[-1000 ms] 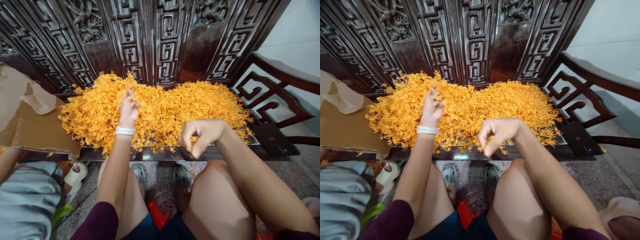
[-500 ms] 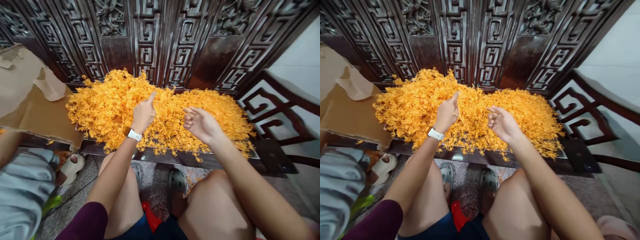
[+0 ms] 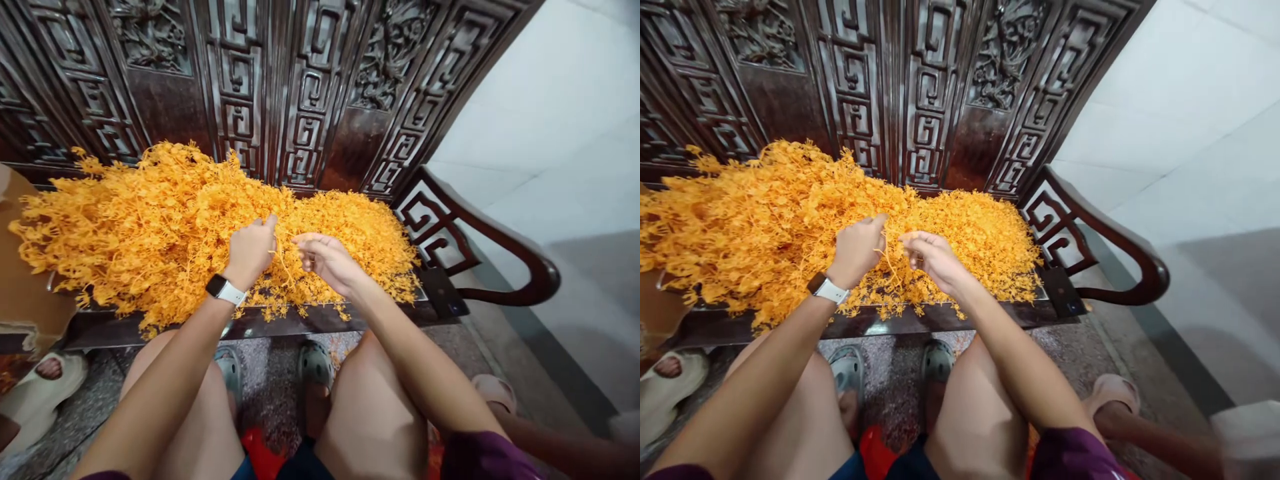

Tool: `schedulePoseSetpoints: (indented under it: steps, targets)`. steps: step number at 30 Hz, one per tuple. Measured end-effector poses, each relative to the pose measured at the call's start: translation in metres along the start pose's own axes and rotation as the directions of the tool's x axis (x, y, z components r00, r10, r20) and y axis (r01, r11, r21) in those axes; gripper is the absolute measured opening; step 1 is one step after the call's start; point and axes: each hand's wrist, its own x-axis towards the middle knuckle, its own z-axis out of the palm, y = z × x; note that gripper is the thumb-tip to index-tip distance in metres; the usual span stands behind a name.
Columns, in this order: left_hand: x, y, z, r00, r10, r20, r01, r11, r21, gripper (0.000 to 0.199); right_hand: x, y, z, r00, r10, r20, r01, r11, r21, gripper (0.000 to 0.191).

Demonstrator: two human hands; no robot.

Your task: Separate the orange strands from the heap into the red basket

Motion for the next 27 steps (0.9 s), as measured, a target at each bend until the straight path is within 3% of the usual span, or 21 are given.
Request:
schedulePoseSetpoints:
  steps: [6, 10, 14, 18, 21, 23, 26, 27]
  targets:
    - [0.006, -0.009, 0.011, 0.997, -0.066, -0.037, 0.052, 0.948, -0.313, 0.045, -0.008, 0.005, 0.008, 0.998, 0.008, 0.070, -0.012, 0.999, 0.050, 0.020]
    - [0.009, -0.017, 0.013, 0.991, -0.111, -0.077, 0.064, 0.889, -0.453, 0.044, -0.010, 0.005, 0.007, 0.988, 0.006, 0.152, -0.006, 1.000, -0.002, 0.033]
    - [0.017, -0.030, 0.019, 0.964, -0.236, -0.125, 0.109, 0.774, -0.623, 0.037, -0.010, 0.010, 0.011, 0.983, -0.007, 0.182, 0.017, 0.998, -0.055, 0.043]
    - [0.023, -0.031, 0.029, 0.964, -0.245, -0.100, 0.082, 0.634, -0.769, 0.025, -0.012, 0.015, 0.024, 0.967, -0.019, 0.254, 0.043, 0.995, -0.090, 0.053]
    - [0.022, -0.020, 0.028, 0.971, -0.224, -0.089, 0.025, 0.461, -0.887, 0.014, -0.018, 0.010, 0.032, 0.939, -0.062, 0.337, 0.107, 0.987, -0.116, 0.054]
    - [0.021, -0.012, 0.023, 0.969, -0.243, -0.053, 0.017, 0.277, -0.961, 0.009, -0.026, 0.004, 0.037, 0.929, -0.085, 0.360, 0.150, 0.976, -0.158, 0.050]
    - [0.024, -0.009, 0.010, 0.964, -0.200, 0.174, 0.160, -0.087, -0.983, 0.009, -0.047, 0.002, 0.049, 0.923, -0.218, 0.315, 0.309, 0.911, -0.274, 0.041]
    - [0.027, -0.013, 0.007, 0.946, -0.181, 0.269, 0.230, -0.210, -0.950, 0.008, -0.056, 0.005, 0.054, 0.903, -0.245, 0.354, 0.362, 0.877, -0.317, 0.038]
